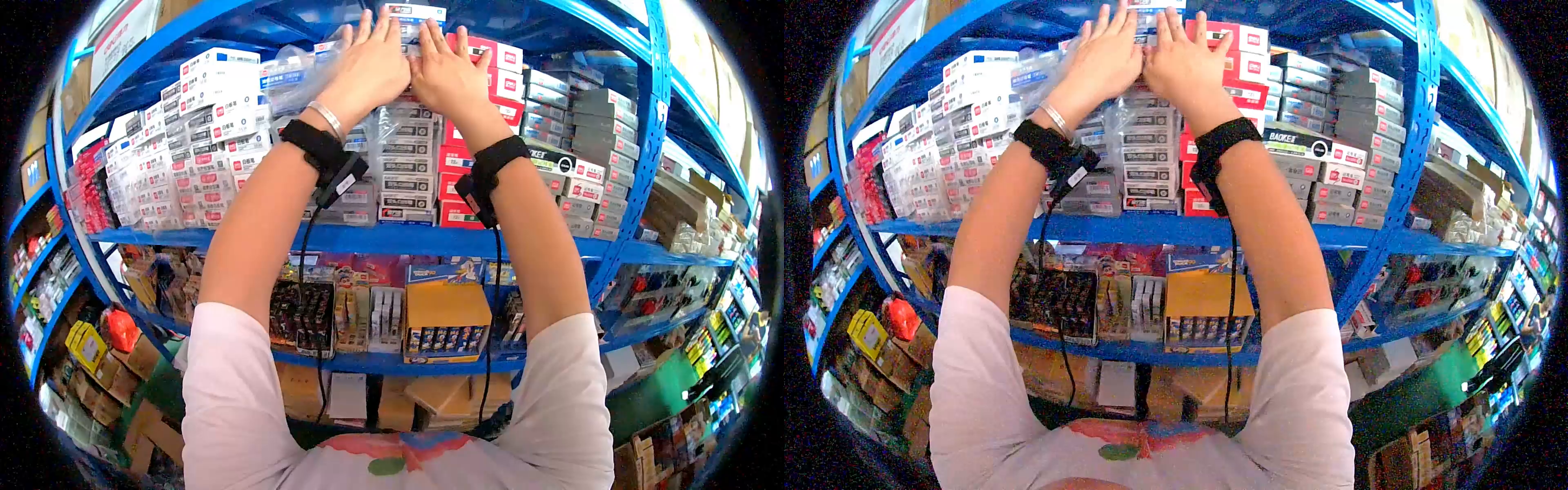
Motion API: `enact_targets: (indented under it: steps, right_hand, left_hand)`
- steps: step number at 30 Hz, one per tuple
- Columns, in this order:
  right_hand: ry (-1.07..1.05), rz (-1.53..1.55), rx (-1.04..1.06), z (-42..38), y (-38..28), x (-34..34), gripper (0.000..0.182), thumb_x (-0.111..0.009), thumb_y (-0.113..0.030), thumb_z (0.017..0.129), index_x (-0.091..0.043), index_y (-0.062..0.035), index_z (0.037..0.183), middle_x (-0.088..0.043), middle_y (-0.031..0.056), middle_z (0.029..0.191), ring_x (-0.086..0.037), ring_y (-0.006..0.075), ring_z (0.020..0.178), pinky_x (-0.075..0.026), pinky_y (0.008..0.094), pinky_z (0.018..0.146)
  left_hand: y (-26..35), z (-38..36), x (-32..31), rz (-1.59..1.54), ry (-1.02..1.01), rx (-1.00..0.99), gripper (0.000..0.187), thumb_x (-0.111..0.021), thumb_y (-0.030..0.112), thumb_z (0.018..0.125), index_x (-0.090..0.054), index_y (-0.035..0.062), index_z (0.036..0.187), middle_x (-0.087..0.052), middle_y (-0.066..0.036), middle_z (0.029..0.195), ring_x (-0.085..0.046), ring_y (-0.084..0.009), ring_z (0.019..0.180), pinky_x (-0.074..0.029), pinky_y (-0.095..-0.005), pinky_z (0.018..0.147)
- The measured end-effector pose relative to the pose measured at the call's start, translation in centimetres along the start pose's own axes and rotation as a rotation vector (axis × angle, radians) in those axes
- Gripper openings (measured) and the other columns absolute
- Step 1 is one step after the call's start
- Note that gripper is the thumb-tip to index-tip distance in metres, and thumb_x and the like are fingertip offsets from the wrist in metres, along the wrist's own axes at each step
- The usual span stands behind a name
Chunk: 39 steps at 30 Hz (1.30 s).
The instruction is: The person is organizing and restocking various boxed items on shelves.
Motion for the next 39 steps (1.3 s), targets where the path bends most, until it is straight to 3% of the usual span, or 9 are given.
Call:
enact_targets:
  steps: [7,8,11,15,19,25,29,30,39]
  right_hand:
    - [0.071,0.023,0.006,-0.7,0.0,1.1,0.059,-0.04,-0.043,0.099,-0.032,-0.0162,0.15,-0.029,0.0063,0.158,-0.025,0.0428,0.143,-0.017,0.0733,0.107]
    - [0.113,0.021,0.02,-1.5,0.0,1.3,0.057,-0.043,-0.038,0.098,-0.034,-0.0157,0.149,-0.028,0.0093,0.158,-0.026,0.0422,0.143,-0.018,0.0731,0.106]
    - [0.24,0.316,0.103,-4.7,-2.2,3.7,0.058,-0.049,-0.028,0.097,-0.032,-0.0113,0.15,-0.025,0.0126,0.158,-0.024,0.04,0.145,-0.014,0.0686,0.11]
    - [0.281,0.422,0.103,-8.1,-7.6,9.1,0.058,-0.05,-0.014,0.095,-0.031,-0.0013,0.149,-0.023,0.0204,0.157,-0.02,0.0399,0.146,-0.013,0.0573,0.116]
    - [0.242,0.493,0.203,-9.7,-13.1,11.1,0.057,-0.05,-0.012,0.09,-0.036,0.0041,0.143,-0.028,0.025,0.153,-0.028,0.0445,0.141,-0.02,0.0616,0.112]
    - [0.131,0.64,0.265,-8.4,-21.2,9.9,0.057,-0.046,-0.011,0.094,-0.032,0.0013,0.148,-0.023,0.022,0.157,-0.02,0.0432,0.145,-0.013,0.0595,0.114]
    - [0.103,0.705,0.289,-7.7,-24.1,9.5,0.057,-0.045,-0.012,0.095,-0.03,0.0012,0.149,-0.022,0.0223,0.157,-0.018,0.0439,0.145,-0.013,0.0605,0.114]
    - [0.1,0.715,0.292,-7.6,-24.6,9.2,0.057,-0.045,-0.013,0.096,-0.03,0.001,0.149,-0.022,0.0224,0.157,-0.018,0.0439,0.145,-0.012,0.0605,0.114]
    - [0.104,0.709,0.18,-8.8,-21.6,7.9,0.061,-0.052,-0.014,0.092,-0.03,0.0033,0.146,-0.025,0.0244,0.155,-0.023,0.0459,0.143,-0.016,0.0624,0.113]
  left_hand:
    - [1.0,-1.7,-0.5,-0.076,0.059,-0.009,0.061,-0.042,0.019,0.091,-0.031,-0.0158,0.141,-0.031,-0.032,0.149,-0.027,-0.0436,0.141,-0.019,-0.0559,0.116]
    - [1.7,-2.4,-0.1,0.072,0.115,-0.081,0.063,-0.041,0.024,0.095,-0.029,-0.0156,0.142,-0.028,-0.033,0.15,-0.025,-0.0438,0.142,-0.018,-0.0545,0.116]
    - [2.6,-6.0,2.9,-0.576,0.466,-0.278,0.068,-0.049,0.018,0.087,-0.029,-0.0099,0.146,-0.031,-0.03,0.15,-0.024,-0.0418,0.144,-0.016,-0.0574,0.116]
    - [-2.8,-13.5,5.9,-0.279,0.688,-0.219,0.077,-0.05,0.018,0.087,-0.015,-0.0117,0.149,-0.017,-0.03,0.156,-0.014,-0.04,0.147,-0.006,-0.0512,0.119]
    - [-11.6,-17.7,3.7,-0.029,0.33,0.287,0.079,-0.047,0.037,0.095,-0.017,-0.0158,0.146,-0.016,-0.035,0.154,-0.013,-0.0437,0.146,-0.008,-0.0532,0.118]
    - [-12.0,-17.7,0.6,-0.016,0.194,0.262,0.087,-0.05,0.051,0.092,-0.027,-0.017,0.142,-0.021,-0.036,0.152,-0.014,-0.0446,0.146,-0.01,-0.0561,0.117]
    - [-12.2,-18.2,-0.3,0.274,0.079,0.207,0.074,-0.045,0.039,0.095,-0.028,-0.0137,0.144,-0.02,-0.034,0.153,-0.011,-0.0435,0.147,-0.011,-0.0549,0.117]
    - [-12.1,-18.4,0.5,-0.082,0.18,0.188,0.068,-0.042,0.033,0.096,-0.027,-0.0127,0.145,-0.018,-0.034,0.154,-0.009,-0.0434,0.147,-0.011,-0.0549,0.117]
    - [-21.4,-13.3,6.0,-0.036,0.549,0.139,0.076,-0.047,0.041,0.096,-0.024,-0.0079,0.148,-0.021,-0.028,0.155,-0.017,-0.0419,0.146,-0.016,-0.0572,0.116]
Point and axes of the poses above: each hand's wrist, its own z-axis towards the middle knuckle, its own x-axis out of the back of the hand, y = z × x, the point moved 3 cm from there along z, towards the middle knuckle
